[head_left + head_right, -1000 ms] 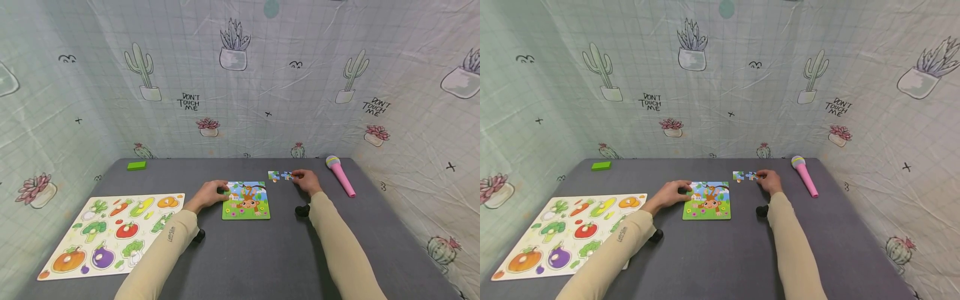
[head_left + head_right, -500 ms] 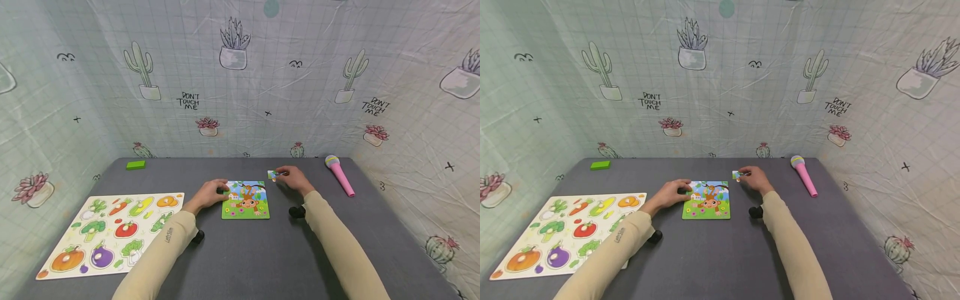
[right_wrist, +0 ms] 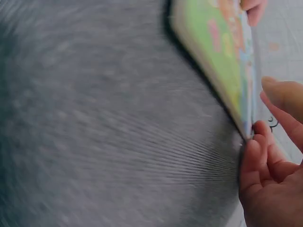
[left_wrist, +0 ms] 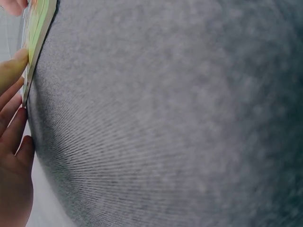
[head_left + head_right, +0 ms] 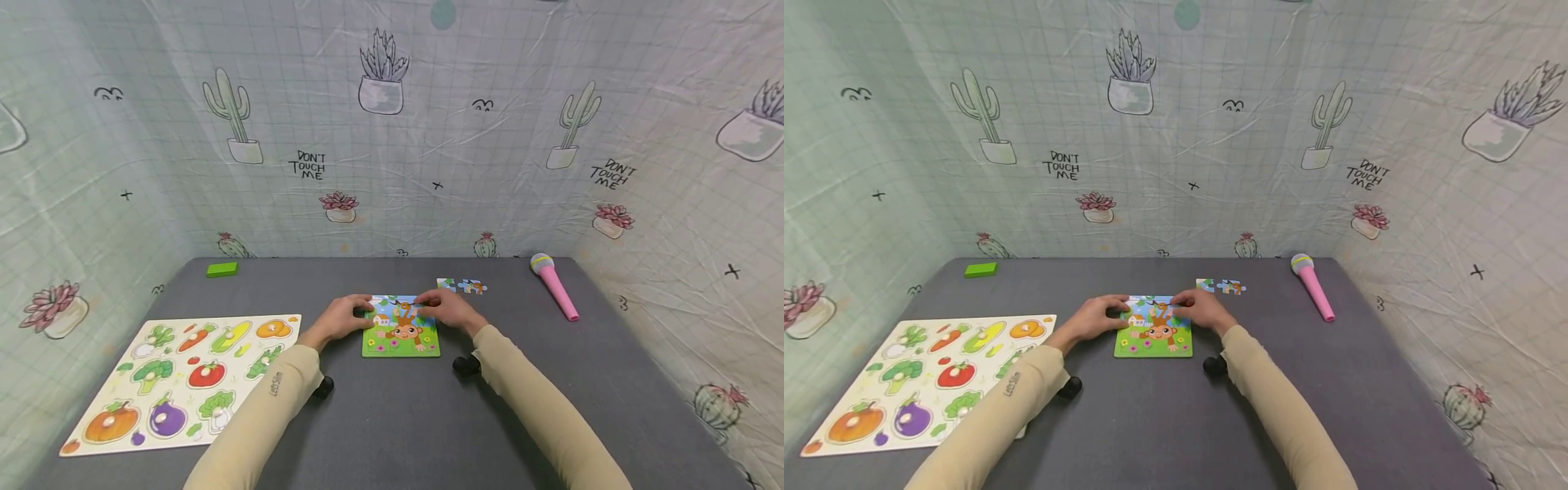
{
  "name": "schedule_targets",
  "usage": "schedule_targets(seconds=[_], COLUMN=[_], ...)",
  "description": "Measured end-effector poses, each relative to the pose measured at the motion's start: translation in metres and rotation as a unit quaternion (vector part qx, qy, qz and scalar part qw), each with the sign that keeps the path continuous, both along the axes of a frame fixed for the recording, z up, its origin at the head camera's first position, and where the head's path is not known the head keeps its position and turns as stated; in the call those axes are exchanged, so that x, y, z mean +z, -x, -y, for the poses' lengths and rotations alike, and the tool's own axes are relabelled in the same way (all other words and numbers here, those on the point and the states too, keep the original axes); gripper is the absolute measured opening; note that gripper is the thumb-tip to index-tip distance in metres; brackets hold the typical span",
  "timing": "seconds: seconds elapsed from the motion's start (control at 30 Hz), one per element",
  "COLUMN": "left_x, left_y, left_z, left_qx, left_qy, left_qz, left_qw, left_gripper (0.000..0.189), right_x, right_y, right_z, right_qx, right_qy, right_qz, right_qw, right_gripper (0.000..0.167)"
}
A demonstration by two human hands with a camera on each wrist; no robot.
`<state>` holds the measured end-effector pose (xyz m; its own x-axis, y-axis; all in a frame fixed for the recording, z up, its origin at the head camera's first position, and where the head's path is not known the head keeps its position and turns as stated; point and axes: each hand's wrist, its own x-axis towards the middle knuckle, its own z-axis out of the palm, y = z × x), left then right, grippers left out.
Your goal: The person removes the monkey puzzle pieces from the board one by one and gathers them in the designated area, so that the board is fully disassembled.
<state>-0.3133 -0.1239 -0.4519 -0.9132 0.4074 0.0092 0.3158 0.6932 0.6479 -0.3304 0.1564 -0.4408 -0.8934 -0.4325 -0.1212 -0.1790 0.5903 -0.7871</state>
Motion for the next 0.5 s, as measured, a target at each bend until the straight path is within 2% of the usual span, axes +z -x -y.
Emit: schedule_targets(seconds=[0.1, 0.3, 0.5], left_x=[0.0005, 0.001, 0.0007], left_y=[0.0006, 0.0008, 0.0017], left_z=[-0.0006, -0.0006, -0.001], left_qx=[-0.003, -0.003, 0.0], left_qy=[0.001, 0.005, 0.009], left_qz=[0.002, 0.002, 0.002], left_qw=[1.0, 1.0, 1.0], left_gripper=[0.033, 0.033, 0.032], right_x=[-0.0038, -0.0018, -0.0033], right_y=[-0.0007, -0.0053, -0.0044], right_z=[0.0011, 0.0036, 0.0067], right_qx=[0.013, 0.034, 0.04], right_qy=[0.004, 0.004, -0.002], right_qz=[-0.012, -0.027, -0.042], right_qw=[0.9998, 0.999, 0.9984], right_gripper=[0.029, 0.027, 0.025])
